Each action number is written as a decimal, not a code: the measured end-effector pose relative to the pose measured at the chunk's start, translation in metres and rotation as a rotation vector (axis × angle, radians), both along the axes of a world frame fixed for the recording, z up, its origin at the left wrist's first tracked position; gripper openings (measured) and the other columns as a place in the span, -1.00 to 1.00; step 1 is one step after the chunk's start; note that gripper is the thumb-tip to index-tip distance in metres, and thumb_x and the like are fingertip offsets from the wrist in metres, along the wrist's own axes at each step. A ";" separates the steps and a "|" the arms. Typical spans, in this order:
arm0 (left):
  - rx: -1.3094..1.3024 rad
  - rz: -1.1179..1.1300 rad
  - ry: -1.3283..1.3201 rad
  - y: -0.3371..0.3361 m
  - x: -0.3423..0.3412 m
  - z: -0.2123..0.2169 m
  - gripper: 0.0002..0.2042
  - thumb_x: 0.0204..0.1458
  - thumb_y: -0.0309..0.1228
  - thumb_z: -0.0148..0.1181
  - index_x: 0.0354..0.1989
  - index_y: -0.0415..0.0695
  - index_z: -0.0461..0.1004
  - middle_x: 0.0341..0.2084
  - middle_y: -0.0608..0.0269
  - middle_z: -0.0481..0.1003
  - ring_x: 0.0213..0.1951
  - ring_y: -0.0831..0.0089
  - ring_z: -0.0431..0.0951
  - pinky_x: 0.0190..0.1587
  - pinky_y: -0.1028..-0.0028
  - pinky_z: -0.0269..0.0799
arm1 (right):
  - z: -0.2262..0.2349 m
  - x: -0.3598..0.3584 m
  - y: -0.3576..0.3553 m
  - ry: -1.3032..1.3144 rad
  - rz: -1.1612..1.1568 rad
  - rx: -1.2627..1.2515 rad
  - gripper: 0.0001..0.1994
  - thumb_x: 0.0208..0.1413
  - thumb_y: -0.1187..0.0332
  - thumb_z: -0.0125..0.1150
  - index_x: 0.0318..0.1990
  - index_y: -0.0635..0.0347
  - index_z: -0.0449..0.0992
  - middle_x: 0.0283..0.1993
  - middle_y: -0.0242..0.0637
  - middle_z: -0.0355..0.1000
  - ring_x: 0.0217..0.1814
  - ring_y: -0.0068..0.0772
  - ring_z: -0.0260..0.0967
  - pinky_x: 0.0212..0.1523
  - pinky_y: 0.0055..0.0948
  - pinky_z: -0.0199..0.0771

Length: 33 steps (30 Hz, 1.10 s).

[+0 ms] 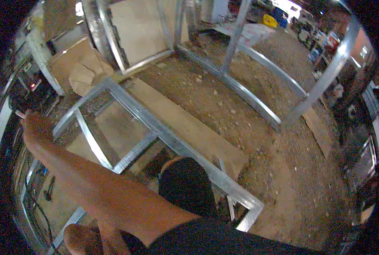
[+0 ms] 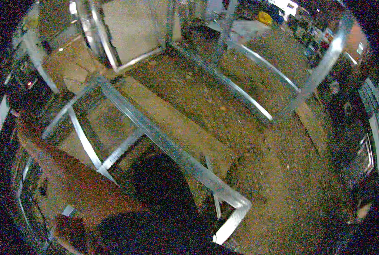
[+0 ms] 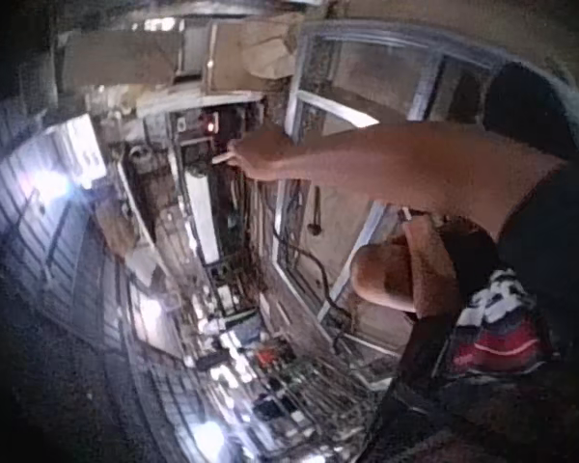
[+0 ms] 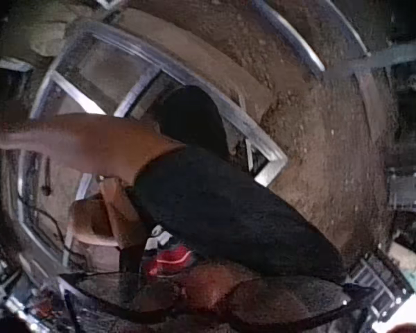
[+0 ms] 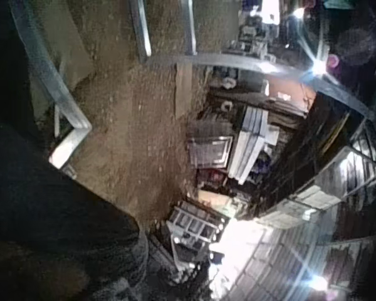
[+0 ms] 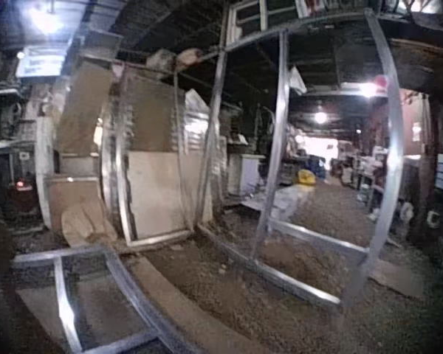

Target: The person sits on the ground and uses a square ruler and marker to measure and mark multiple points on a metal frame. They repeatedly reposition the square and make marks along the frame's edges.

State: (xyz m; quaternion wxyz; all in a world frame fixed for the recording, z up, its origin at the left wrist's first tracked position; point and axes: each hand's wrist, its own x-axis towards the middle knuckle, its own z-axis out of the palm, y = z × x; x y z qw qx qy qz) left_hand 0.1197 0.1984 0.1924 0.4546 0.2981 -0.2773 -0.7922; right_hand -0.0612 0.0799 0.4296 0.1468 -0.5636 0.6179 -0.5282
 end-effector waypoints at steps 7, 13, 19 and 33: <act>-0.043 0.076 -0.029 0.017 -0.020 0.001 -0.62 0.25 -0.33 0.22 0.21 -0.17 0.45 -0.14 0.11 0.62 -0.23 0.33 0.61 -0.22 0.37 0.57 | -0.003 -0.015 0.037 0.183 0.196 0.115 -0.55 0.16 -0.08 0.35 -0.30 0.21 0.67 -0.42 -0.16 0.60 -0.38 -0.19 0.58 -0.30 -0.14 0.55; 0.039 -0.008 -0.026 0.009 -0.015 0.015 -0.64 0.27 -0.57 0.13 0.24 -0.20 0.41 -0.13 0.18 0.57 -0.12 0.32 0.63 -0.07 0.35 0.62 | -0.077 -0.071 0.105 0.301 0.626 0.616 -0.39 0.12 -0.26 0.39 -0.26 0.26 0.65 -0.38 -0.29 0.56 -0.35 -0.42 0.46 -0.29 -0.28 0.43; 0.019 0.094 -0.206 0.050 -0.069 0.053 -0.66 0.26 -0.44 0.25 0.19 -0.18 0.49 -0.19 0.22 0.64 -0.26 0.42 0.63 -0.22 0.44 0.59 | -0.095 -0.091 0.142 0.428 0.741 0.706 -0.52 0.13 -0.08 0.43 -0.26 0.26 0.64 -0.38 -0.30 0.54 -0.35 -0.45 0.43 -0.34 -0.32 0.40; -0.078 0.407 -0.385 0.017 -0.071 0.068 -0.70 0.17 -0.50 0.37 0.08 -0.26 0.65 -0.15 0.24 0.67 -0.16 0.54 0.59 -0.09 0.54 0.49 | -0.124 -0.070 0.111 -0.124 0.575 0.779 -0.79 0.12 0.31 0.50 -0.16 0.14 0.63 -0.55 -0.53 0.42 -0.68 -0.75 0.17 -0.71 -0.57 0.06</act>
